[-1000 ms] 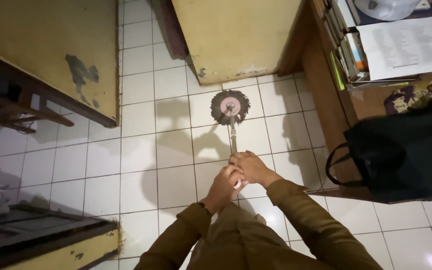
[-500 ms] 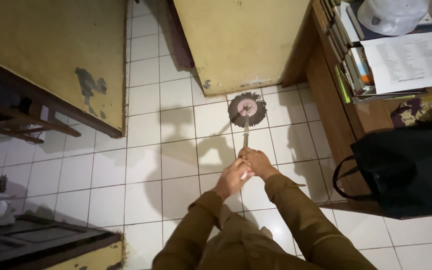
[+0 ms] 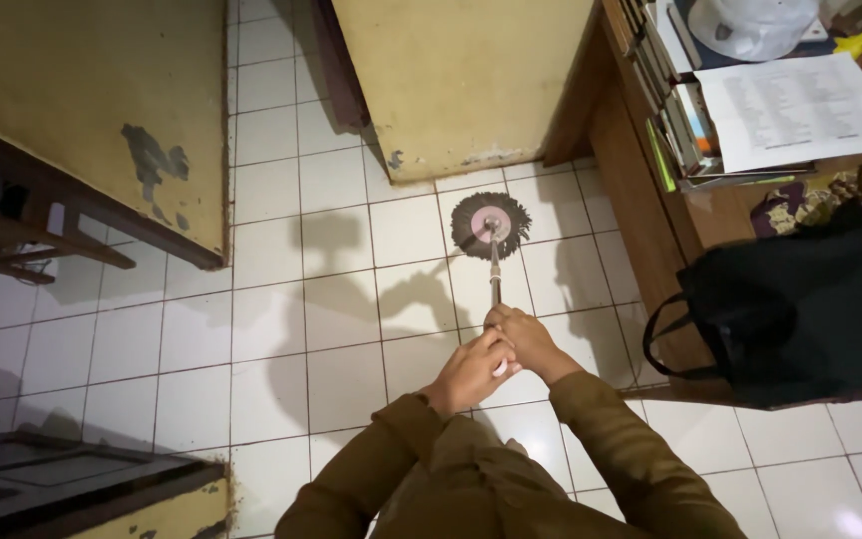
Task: The person cleans the tiled floor using a mop, moving through a hallway and past a motorcycle parked indoors.
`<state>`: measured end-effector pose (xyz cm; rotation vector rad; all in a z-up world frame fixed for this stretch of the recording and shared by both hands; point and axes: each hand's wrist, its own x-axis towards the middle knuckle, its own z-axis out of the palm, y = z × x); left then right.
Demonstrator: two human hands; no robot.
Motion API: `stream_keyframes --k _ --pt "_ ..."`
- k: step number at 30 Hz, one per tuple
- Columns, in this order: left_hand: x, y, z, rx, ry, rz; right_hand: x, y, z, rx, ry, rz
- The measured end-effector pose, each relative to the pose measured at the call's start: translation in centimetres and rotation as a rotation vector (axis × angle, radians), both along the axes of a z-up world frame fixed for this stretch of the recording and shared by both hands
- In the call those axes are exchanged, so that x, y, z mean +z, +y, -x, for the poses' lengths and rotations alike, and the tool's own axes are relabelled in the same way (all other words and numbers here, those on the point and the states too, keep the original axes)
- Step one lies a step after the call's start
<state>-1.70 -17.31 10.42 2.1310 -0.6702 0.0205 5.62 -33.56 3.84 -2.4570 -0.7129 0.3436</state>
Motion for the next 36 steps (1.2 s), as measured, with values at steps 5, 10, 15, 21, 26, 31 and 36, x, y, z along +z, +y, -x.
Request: stream_keyframes --k 5,10,15,21,26,31,36 --pt "3.9 0.7 2.0 -0.109 0.057 0.043 2.6 -0.9 2.7 0.015 0.034 -0.042" --pt "3.7 0.4 1.1 -0.102 -0.079 0.079 2.3 -1.3 2.7 -0.014 0.005 -0.091" --pt "0.5 -0.2 -2.2 -0.038 0.081 0.018 -1.0 -1.6 -1.1 0.091 -0.145 -0.103" --pt "-5.7 -1.0 -5.9 -0.053 0.062 0.053 -3.9 -2.0 -4.4 -0.119 0.091 -0.088" --pt "-9.1 -3.8 -6.3 -0.091 0.194 -0.050 -7.6 -4.2 -4.7 -0.300 0.322 -0.010" --pt "-6.5 -4.1 -3.8 -0.127 0.177 -0.084 -7.2 -5.6 -1.5 -0.196 0.032 -0.058" --pt "-1.2 -2.5 -1.3 -0.206 0.178 -0.084 -0.6 -4.6 1.8 -0.131 0.062 0.001"
